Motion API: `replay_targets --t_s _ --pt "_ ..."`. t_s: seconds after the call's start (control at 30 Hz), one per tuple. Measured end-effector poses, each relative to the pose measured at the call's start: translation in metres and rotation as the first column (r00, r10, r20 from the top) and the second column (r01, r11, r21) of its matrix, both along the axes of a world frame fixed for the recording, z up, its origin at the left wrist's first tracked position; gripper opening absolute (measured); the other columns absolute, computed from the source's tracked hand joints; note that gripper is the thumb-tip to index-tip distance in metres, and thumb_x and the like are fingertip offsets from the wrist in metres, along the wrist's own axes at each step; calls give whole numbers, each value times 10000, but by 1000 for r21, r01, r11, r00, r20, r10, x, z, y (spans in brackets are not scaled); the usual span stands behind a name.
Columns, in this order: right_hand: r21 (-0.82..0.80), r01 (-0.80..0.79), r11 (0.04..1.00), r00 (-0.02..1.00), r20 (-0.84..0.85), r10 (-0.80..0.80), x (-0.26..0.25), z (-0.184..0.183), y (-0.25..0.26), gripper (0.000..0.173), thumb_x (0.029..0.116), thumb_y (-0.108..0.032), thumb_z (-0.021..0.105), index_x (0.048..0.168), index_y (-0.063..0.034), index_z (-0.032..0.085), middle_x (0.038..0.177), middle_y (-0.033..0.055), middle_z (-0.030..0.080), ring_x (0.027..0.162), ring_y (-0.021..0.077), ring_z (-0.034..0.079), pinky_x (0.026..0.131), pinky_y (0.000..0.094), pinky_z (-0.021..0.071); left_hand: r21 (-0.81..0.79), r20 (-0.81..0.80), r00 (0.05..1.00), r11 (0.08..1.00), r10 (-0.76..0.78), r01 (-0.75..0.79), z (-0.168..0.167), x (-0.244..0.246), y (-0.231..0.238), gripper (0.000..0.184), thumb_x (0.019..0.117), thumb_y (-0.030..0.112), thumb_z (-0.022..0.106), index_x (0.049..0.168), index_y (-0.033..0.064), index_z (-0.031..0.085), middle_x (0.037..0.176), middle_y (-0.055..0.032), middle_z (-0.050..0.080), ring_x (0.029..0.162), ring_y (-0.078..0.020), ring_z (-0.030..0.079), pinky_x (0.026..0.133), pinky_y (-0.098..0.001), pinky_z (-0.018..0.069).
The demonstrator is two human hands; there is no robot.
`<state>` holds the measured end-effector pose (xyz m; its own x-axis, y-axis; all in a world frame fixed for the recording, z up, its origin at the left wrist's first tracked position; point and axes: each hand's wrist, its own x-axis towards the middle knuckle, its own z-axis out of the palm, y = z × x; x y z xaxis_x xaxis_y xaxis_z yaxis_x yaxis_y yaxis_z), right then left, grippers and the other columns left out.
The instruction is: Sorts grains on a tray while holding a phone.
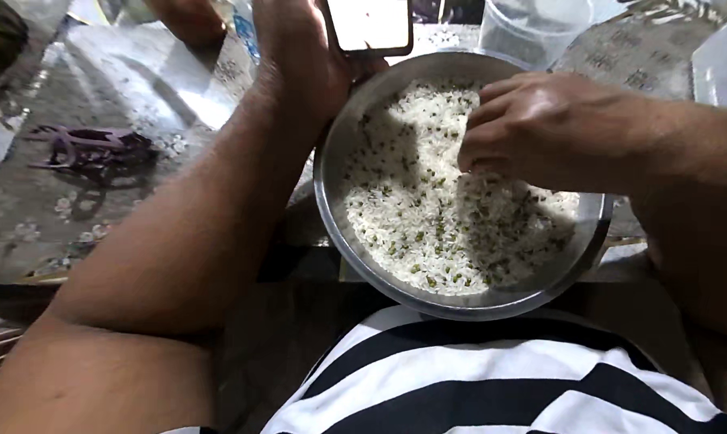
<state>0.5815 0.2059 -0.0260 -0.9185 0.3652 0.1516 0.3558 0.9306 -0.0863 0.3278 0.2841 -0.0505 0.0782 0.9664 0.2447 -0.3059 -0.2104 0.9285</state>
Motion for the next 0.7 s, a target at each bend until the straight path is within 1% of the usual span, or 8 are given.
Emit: replay_targets --t_s 0.1,0.17,0.23,0.33,0.37,0.47,0.63,0.7 --pt "27 -1 1000 998 -59 3 8 9 -6 207 1004 -103 552 921 -103 741 797 32 688 815 219 650 773 392 518 -82 104 994 996 27 -19 0 2 2 342 1118 232 273 1200 31 538 1102 -177 665 974 -321 699 780 -532 615" --pt "27 59 998 997 -60 -57 20 9 -18 239 1010 -171 538 920 -128 754 778 12 665 796 209 641 742 399 522 -101 115 990 992 84 -73 -6 14 -6 401 1131 312 303 1337 52 528 1161 -148 675 1003 -286 707 785 -507 630" --pt "97 78 992 995 -76 -71 23 7 -13 294 1011 -316 522 867 -178 738 765 -28 659 806 193 651 754 416 542 -101 69 989 987 133 -126 1 20 -13 420 1129 350 309 1400 95 502 1147 -110 674 910 -211 706 698 -417 628" --pt "73 33 997 997 -72 -28 14 -1 -10 295 961 -407 586 948 -175 768 903 19 726 874 265 691 745 475 555 -177 35 993 979 110 -102 7 16 -12 468 1132 374 282 1517 133 397 1235 -169 639 812 -246 696 569 -390 586" --pt "30 12 999 999 -51 -11 13 -4 -15 260 939 -384 628 958 -163 764 907 44 722 873 295 696 737 503 567 -187 25 995 978 97 -91 5 21 -14 463 1132 364 288 1524 139 392 1264 -165 627 829 -244 694 581 -390 585" --pt "5 -76 997 996 -46 76 -2 -19 -17 92 858 -203 757 876 -113 748 804 94 694 782 345 700 646 536 569 -125 -59 996 989 70 -77 -4 14 -26 469 1120 341 330 1563 198 380 1430 -126 536 1051 -256 646 790 -469 582" --pt "147 -76 986 994 -68 87 -2 -15 -14 78 888 -104 684 833 -131 732 731 37 690 735 262 701 643 424 571 -193 39 994 977 99 -90 11 19 -26 422 1134 334 311 1429 88 486 1094 -144 681 804 -211 707 651 -361 607" --pt "163 -72 984 992 -89 87 1 -12 -14 138 931 -131 627 839 -141 729 737 16 698 736 232 700 657 397 573 -195 12 996 977 88 -84 15 20 -30 425 1139 317 293 1450 77 454 1063 -129 681 750 -181 698 623 -329 598"
